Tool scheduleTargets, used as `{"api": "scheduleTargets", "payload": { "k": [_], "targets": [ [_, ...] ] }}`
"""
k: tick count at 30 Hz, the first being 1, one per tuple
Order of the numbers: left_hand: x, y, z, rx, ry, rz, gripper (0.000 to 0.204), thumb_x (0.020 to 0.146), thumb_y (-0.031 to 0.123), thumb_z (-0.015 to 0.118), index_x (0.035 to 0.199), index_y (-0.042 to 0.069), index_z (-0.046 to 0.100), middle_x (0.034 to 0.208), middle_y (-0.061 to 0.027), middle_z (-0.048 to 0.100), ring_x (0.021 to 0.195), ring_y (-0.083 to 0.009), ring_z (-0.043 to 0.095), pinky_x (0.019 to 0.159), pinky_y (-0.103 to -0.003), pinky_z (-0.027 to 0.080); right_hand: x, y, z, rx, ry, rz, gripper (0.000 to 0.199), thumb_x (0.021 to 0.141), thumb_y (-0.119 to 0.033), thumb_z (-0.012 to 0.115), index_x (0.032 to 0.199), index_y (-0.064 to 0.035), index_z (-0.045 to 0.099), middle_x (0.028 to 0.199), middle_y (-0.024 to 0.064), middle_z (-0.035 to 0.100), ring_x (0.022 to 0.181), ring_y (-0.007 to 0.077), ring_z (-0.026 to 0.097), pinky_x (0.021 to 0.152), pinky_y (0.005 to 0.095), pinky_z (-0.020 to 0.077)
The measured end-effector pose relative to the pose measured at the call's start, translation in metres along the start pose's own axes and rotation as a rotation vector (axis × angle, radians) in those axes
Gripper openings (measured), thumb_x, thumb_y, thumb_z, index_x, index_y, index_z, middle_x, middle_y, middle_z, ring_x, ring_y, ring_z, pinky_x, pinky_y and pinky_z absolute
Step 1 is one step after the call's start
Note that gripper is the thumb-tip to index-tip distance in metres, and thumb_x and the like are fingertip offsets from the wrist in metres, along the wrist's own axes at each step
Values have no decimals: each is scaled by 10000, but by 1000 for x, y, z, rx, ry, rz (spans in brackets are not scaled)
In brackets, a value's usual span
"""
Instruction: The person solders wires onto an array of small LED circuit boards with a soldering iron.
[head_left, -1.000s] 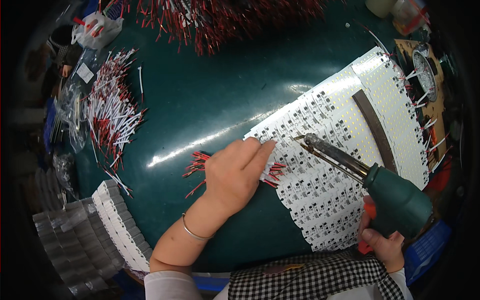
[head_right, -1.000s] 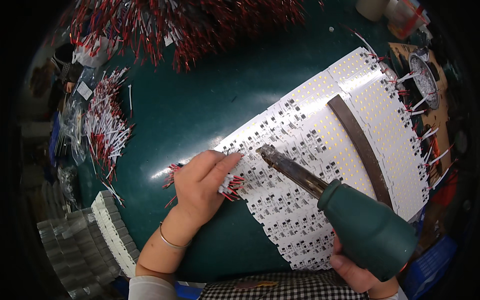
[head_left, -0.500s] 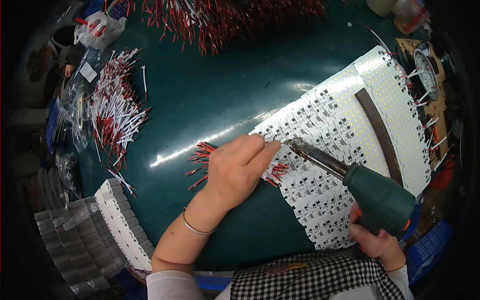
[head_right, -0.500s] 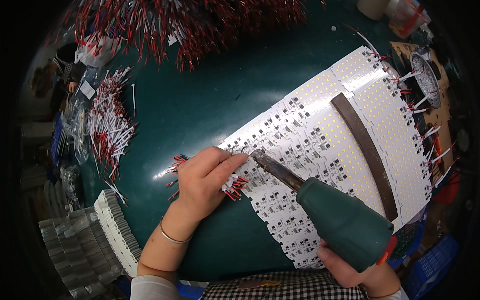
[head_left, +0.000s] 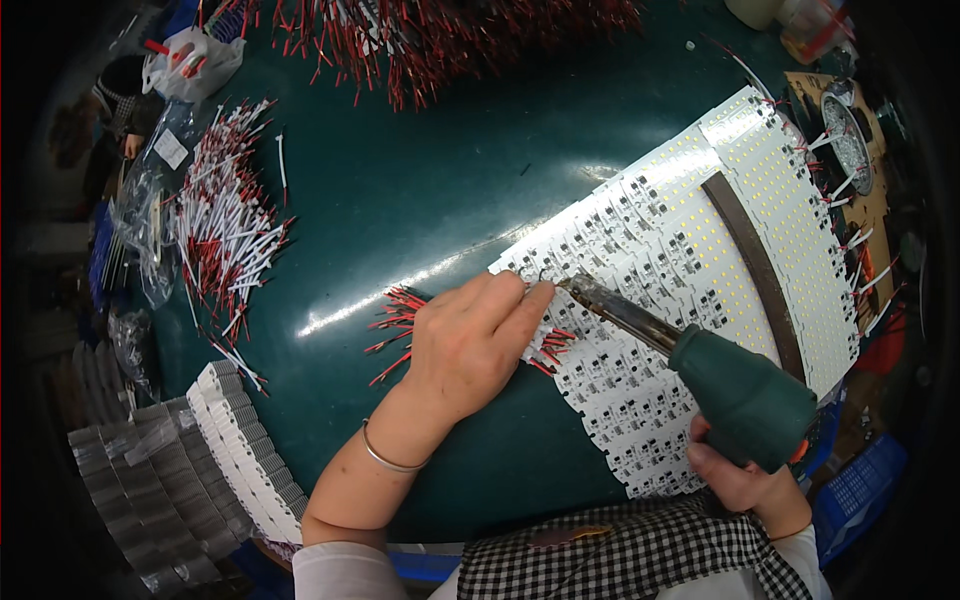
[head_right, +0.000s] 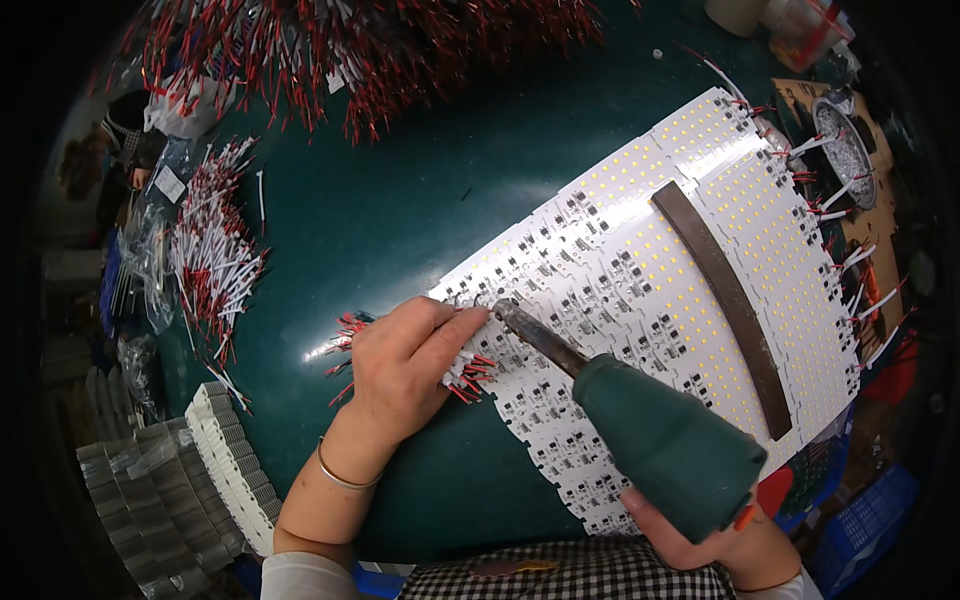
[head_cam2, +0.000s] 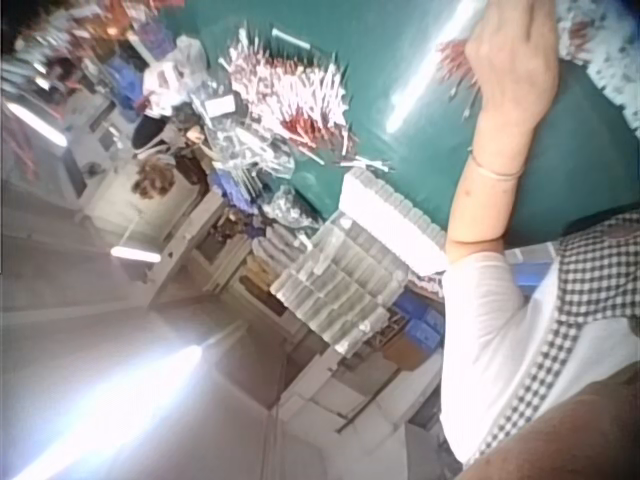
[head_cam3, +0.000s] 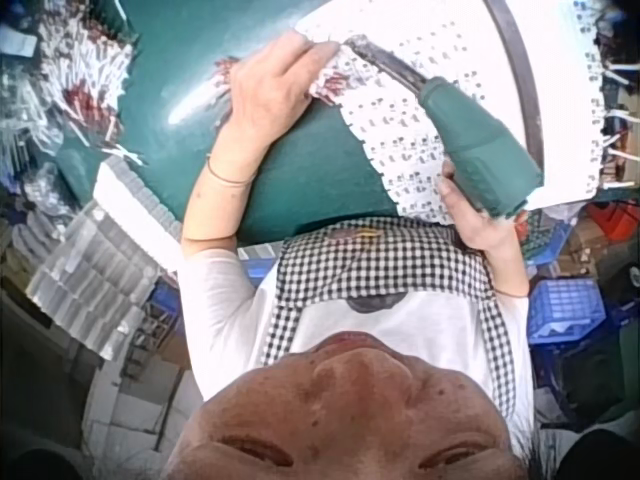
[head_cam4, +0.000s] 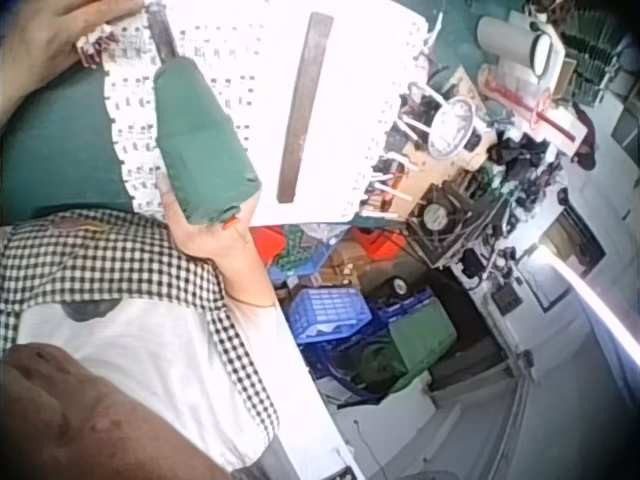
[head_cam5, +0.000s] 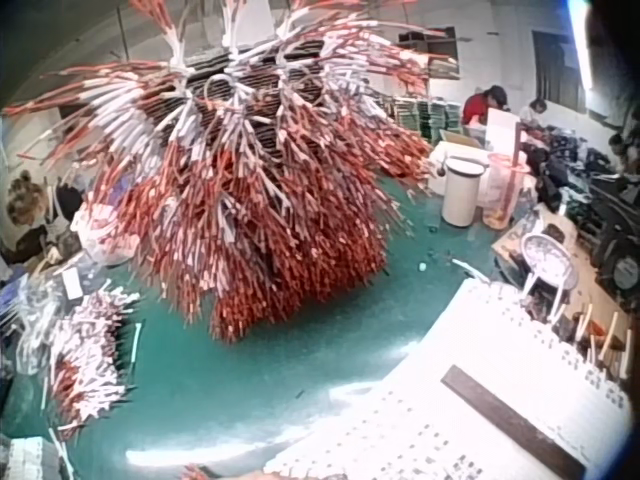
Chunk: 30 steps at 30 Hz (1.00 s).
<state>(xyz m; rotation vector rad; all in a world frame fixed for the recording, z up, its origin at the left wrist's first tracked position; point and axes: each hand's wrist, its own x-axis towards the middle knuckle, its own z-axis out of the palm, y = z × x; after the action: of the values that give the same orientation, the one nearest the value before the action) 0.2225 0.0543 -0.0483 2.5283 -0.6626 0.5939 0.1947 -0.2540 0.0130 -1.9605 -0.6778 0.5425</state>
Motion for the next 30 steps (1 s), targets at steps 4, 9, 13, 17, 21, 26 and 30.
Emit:
{"api": "scheduleTargets", "payload": {
  "k": [4,9,13,17,21,26,30],
  "targets": [
    [0,2,-1,11,-14,-1,242,704,45,656,946,37,667,706,-23,474,595,-154,528,466,-291,414,-2,-18,3,361,243,327,524,756,-99,698,1215,40,488,787,65,581,613,133,555,538,259,474],
    [0,3,-2,19,-20,-1,253,701,41,652,953,34,660,717,-26,483,605,-160,538,472,-290,419,4,-35,2,589,537,530,717,681,-226,794,1232,92,463,877,130,590,504,137,550,444,248,468],
    [-1,4,-3,27,-28,-10,270,700,32,646,970,34,646,749,-36,514,627,-169,559,482,-292,429,2,-36,0,593,599,458,713,666,-199,795,1225,101,469,954,166,595,505,137,552,426,245,469],
    [4,6,-9,32,-37,-20,287,693,21,648,980,29,637,773,-45,533,637,-184,569,491,-294,438,-11,-37,-8,529,719,372,726,648,-163,801,1226,117,463,1067,208,581,471,132,543,375,221,448],
    [22,16,-32,-62,10,-119,309,674,-40,670,975,18,628,828,-89,554,646,-234,572,531,-335,458,-21,-31,-17,468,779,176,724,666,-154,796,1218,152,443,1079,229,569,428,129,525,333,206,418],
    [23,12,-23,-400,112,-476,227,725,-119,625,911,12,629,801,-115,587,684,-221,585,618,-264,460,4,-34,-15,524,787,196,724,683,-243,794,1153,174,433,874,188,568,417,126,516,337,213,422],
    [18,13,-13,-198,-10,-343,299,669,-115,645,921,42,682,718,-91,583,611,-228,591,551,-279,467,-3,-30,-21,670,592,308,725,667,-38,741,1306,82,418,1124,233,574,617,195,572,492,277,479]
  ]
}}
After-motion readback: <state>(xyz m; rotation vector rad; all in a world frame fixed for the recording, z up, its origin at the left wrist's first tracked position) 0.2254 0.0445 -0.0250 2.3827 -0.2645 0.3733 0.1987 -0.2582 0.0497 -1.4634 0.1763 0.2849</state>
